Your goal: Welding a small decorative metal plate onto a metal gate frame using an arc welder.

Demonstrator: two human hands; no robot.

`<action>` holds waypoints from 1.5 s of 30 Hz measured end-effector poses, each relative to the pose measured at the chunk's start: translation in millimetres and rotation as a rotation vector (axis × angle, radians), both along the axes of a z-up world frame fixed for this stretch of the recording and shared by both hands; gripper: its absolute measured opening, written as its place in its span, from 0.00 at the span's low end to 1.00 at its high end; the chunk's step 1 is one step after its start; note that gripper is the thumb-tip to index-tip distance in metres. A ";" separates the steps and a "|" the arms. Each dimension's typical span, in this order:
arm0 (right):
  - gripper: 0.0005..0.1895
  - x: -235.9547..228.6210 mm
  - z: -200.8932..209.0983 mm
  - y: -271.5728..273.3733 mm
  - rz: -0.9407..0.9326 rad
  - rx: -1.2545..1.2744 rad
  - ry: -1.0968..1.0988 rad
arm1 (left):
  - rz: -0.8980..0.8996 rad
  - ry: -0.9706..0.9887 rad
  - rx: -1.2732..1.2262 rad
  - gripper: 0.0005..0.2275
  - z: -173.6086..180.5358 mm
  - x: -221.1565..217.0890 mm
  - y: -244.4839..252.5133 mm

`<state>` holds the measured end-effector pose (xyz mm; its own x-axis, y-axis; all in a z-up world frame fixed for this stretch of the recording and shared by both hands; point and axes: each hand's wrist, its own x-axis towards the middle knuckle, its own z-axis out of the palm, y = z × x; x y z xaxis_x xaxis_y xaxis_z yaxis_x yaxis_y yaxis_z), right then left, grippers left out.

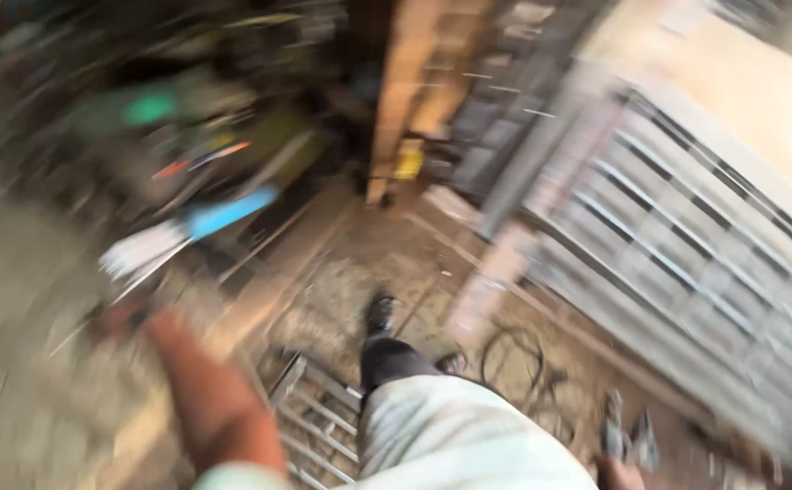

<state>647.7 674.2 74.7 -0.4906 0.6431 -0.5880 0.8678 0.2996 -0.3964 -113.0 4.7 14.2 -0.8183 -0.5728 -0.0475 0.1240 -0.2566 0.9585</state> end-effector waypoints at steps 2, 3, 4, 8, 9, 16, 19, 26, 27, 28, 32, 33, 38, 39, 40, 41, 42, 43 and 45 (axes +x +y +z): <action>0.21 -6.0 -25.7 -4.6 -0.180 0.008 0.031 | -0.121 0.006 -0.089 0.06 25.7 5.2 46.4; 0.21 -9.7 -16.6 -22.3 -0.258 0.016 0.046 | -0.170 0.015 -0.138 0.04 39.7 13.4 59.4; 0.21 -15.2 -7.5 -37.2 -0.421 0.009 0.046 | -0.218 0.029 -0.188 0.03 54.6 20.5 72.4; 0.24 -24.8 -5.4 -73.9 -0.675 -0.061 0.224 | -0.296 0.094 -0.432 0.06 185.2 76.8 89.4; 0.24 -35.6 8.5 -82.6 -0.705 -0.066 0.238 | -0.290 0.113 -0.493 0.07 209.6 79.3 111.4; 0.33 -87.2 94.8 -97.2 -0.662 -0.109 0.507 | -0.876 0.847 -0.844 0.03 346.9 225.3 409.0; 0.34 -95.0 134.4 -100.8 -0.600 -0.065 0.623 | -1.234 0.913 -0.852 0.05 352.5 325.8 512.8; 0.32 -82.1 187.0 -91.5 -0.765 -0.128 0.848 | -1.673 0.808 -0.866 0.05 325.6 460.7 625.1; 0.32 -72.2 171.9 -90.2 -0.793 -0.115 0.854 | -1.699 0.827 -0.858 0.05 324.8 470.6 628.5; 0.30 -64.0 157.0 -89.7 -0.783 -0.104 0.883 | -1.720 0.810 -0.888 0.05 324.3 478.6 631.2; 0.24 -47.1 147.9 -90.2 -0.874 -0.249 1.001 | -1.798 0.692 -0.979 0.06 319.2 506.3 643.0; 0.24 -42.2 154.6 -91.2 -0.876 -0.247 1.005 | -1.799 0.697 -0.980 0.06 319.0 511.9 643.9; 0.19 -21.8 165.1 -96.4 -0.965 -0.235 0.940 | -1.839 0.784 -1.041 0.06 309.8 532.0 641.8; 0.19 -16.9 163.0 -96.1 -0.968 -0.234 0.942 | -1.842 0.787 -1.041 0.06 307.1 535.3 642.6; 0.19 -12.0 161.0 -95.9 -0.970 -0.208 0.924 | -1.858 0.802 -1.039 0.06 304.4 538.4 643.3; 0.19 -7.0 158.9 -95.8 -0.973 -0.181 0.905 | -1.874 0.819 -1.037 0.06 301.6 541.6 644.2; 0.19 -4.5 156.3 -96.0 -0.978 -0.178 0.907 | -1.878 0.823 -1.036 0.06 302.2 545.0 645.2; 0.19 -1.0 154.4 -96.1 -0.983 -0.185 0.922 | -1.888 0.839 -1.034 0.06 302.9 549.2 646.4; 0.19 6.1 150.6 -96.8 -0.992 -0.189 0.937 | -1.900 0.858 -1.030 0.06 305.2 557.3 648.4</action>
<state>653.7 577.4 225.3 -0.1349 0.9013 -0.4117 0.0727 -0.4054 -0.9113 444.3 653.1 319.4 0.0651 0.9822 0.1760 0.7161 -0.1688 0.6773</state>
